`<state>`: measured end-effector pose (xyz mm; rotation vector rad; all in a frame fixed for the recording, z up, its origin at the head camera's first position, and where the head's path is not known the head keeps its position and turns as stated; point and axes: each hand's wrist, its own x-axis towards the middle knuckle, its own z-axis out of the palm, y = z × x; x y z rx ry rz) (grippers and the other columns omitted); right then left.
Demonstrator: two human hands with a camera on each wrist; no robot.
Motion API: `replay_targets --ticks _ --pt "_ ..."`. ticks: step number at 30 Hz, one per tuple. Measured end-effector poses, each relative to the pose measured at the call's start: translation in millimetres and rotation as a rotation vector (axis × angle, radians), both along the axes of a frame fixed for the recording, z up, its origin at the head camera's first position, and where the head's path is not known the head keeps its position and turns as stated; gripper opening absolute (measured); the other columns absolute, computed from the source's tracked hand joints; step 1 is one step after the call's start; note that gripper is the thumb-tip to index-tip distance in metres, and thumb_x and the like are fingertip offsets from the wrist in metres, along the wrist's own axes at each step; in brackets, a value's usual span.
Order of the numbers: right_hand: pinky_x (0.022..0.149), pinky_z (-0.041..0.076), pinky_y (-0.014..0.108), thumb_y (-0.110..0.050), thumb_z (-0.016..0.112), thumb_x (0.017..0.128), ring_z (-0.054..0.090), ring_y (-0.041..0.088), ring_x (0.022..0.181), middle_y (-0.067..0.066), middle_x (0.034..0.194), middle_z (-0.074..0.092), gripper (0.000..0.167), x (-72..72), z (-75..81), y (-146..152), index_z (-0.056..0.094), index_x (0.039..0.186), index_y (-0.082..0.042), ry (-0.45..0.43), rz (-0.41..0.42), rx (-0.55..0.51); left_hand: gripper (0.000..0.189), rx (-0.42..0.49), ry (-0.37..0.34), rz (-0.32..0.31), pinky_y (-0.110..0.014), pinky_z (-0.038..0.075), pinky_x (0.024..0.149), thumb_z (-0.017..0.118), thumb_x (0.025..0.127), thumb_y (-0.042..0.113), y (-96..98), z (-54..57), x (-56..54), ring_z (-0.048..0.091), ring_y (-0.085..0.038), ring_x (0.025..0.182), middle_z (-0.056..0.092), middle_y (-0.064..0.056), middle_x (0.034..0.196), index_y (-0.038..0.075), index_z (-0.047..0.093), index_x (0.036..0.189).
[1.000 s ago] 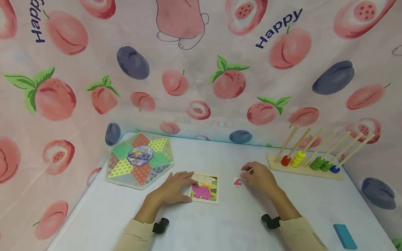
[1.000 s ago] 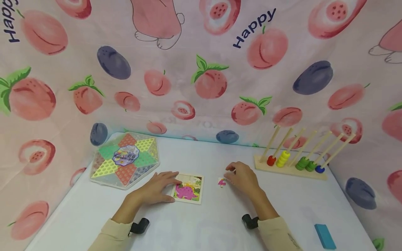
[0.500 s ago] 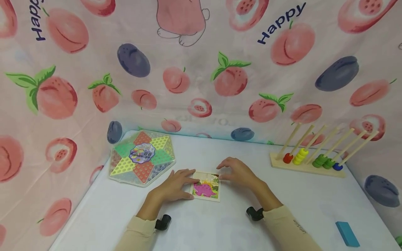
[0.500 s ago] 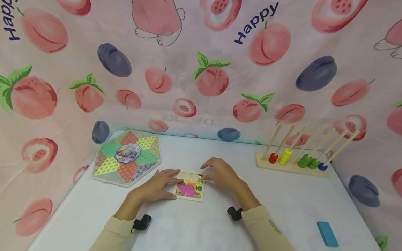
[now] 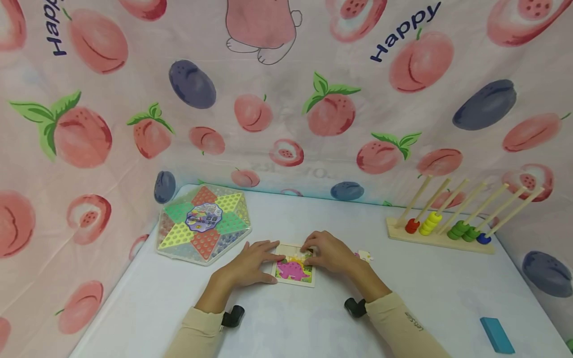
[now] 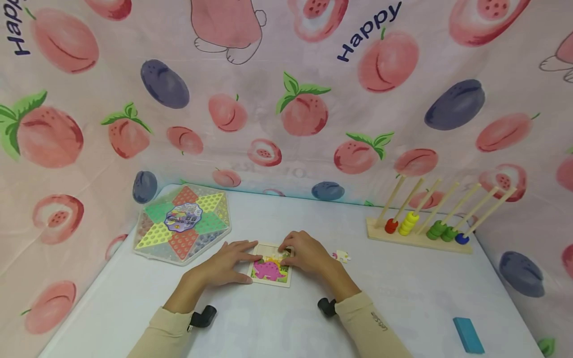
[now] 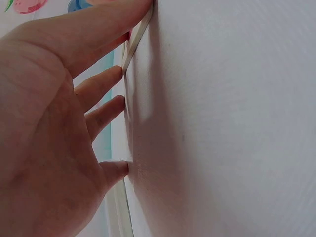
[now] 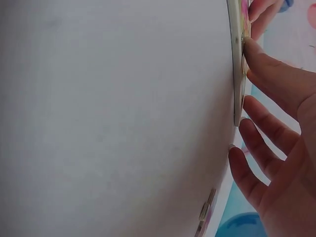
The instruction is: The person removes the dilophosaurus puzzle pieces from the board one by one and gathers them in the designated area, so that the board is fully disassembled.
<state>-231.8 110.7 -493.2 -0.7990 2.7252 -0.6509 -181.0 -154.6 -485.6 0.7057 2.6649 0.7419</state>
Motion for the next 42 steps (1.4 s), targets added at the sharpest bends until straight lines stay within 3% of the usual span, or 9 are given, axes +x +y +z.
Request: replay_targets --ticks 9,20,32,42 --pt "0.105 0.053 0.044 -0.028 0.082 0.085 0.059 0.019 0.115 -0.004 0.115 0.067 0.010 -2.8 1.8 -2.4 0.079 0.095 -0.026 -0.044 -0.032 -0.009 0.058 0.001 0.004 0.001 -0.079 0.014 0.119 0.081 0.085 0.034 0.5 0.0 0.1 0.031 -0.039 0.155 0.041 -0.010 0.164 0.021 0.065 0.139" --pt "0.105 0.053 0.044 -0.023 0.082 0.086 0.060 0.019 0.113 -0.002 0.115 0.067 0.006 -2.8 5.1 -1.8 0.079 0.092 -0.023 -0.077 -0.041 -0.051 0.058 -0.001 -0.003 0.002 -0.079 0.013 0.119 0.081 0.085 0.032 1.5 0.1 -0.6 0.030 -0.039 0.155 0.041 -0.010 0.164 0.020 0.065 0.139" --pt "0.106 0.053 0.045 -0.020 0.081 0.086 0.060 0.020 0.115 -0.002 0.115 0.068 0.006 -1.6 3.1 -2.6 0.078 0.091 -0.023 -0.051 -0.038 -0.060 0.057 0.005 -0.033 0.035 -0.076 0.010 0.122 0.082 0.084 0.033 2.4 3.7 1.1 0.028 -0.038 0.156 0.041 -0.008 0.164 0.023 0.065 0.138" --pt "0.098 0.055 0.039 -0.017 0.082 0.086 0.061 0.014 0.102 -0.005 0.104 0.069 0.007 3.0 7.3 -5.4 0.080 0.092 -0.020 -0.026 -0.047 -0.048 0.056 0.005 -0.039 0.039 -0.076 0.009 0.122 0.082 0.084 0.032 3.0 2.2 1.1 0.028 -0.038 0.156 0.040 -0.008 0.165 0.024 0.066 0.138"
